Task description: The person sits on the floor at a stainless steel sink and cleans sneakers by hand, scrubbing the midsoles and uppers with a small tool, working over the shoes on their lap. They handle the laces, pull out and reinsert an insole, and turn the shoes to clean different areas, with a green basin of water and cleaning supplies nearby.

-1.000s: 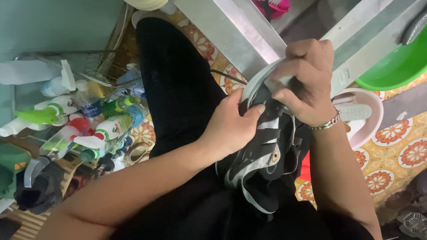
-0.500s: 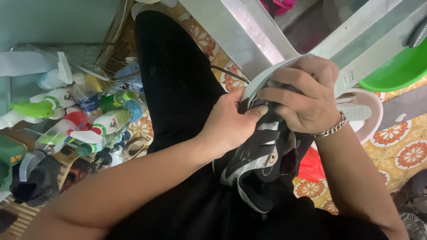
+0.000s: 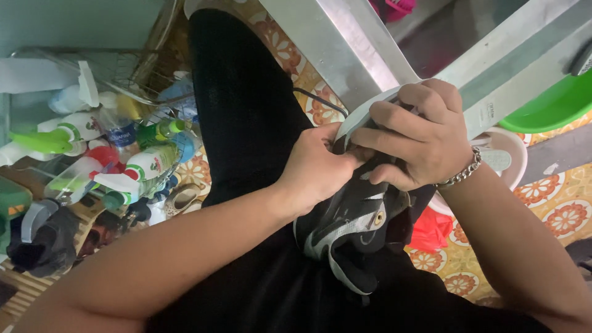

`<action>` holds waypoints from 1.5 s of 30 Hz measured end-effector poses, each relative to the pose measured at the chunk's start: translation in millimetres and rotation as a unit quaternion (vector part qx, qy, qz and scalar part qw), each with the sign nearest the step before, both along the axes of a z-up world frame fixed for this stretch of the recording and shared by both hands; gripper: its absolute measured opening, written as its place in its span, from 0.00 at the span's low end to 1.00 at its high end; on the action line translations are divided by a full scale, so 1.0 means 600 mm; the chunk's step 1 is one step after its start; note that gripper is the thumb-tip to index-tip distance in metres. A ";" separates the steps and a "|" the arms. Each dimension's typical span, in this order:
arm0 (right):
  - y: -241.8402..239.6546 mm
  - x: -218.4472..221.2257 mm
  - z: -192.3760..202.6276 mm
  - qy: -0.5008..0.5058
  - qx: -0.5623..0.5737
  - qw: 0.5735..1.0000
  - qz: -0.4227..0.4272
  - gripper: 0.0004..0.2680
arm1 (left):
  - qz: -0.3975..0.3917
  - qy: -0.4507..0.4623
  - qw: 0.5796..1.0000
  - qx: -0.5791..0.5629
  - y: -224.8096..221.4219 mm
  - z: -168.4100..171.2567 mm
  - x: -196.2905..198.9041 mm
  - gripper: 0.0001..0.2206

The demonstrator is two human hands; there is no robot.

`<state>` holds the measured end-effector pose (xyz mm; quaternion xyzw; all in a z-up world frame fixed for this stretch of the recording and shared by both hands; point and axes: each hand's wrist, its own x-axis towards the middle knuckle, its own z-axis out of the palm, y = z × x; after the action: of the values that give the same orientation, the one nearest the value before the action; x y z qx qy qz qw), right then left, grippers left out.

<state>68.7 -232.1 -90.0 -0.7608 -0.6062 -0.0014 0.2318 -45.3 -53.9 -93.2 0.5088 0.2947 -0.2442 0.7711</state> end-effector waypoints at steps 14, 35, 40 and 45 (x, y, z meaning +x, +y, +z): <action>0.007 -0.001 0.003 0.047 0.014 0.998 -0.045 0.13 | 0.006 -0.030 0.993 -0.111 0.045 0.033 -0.032 0.20; 0.008 -0.031 0.032 0.130 -0.038 0.991 -0.012 0.16 | -0.210 -0.143 0.960 0.118 0.059 0.064 -0.025 0.15; -0.050 -0.044 -0.016 0.117 0.064 0.991 -0.031 0.20 | -0.202 -0.171 0.958 0.112 0.048 0.091 -0.019 0.19; -0.071 -0.049 -0.054 0.034 0.201 0.979 0.001 0.16 | -0.212 -0.213 0.936 0.185 0.034 0.083 -0.027 0.26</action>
<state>39.5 -275.0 -122.4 -0.6974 -0.5863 -0.0968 0.4007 -61.7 -33.7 -43.4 0.7332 0.0483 -0.2291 0.6384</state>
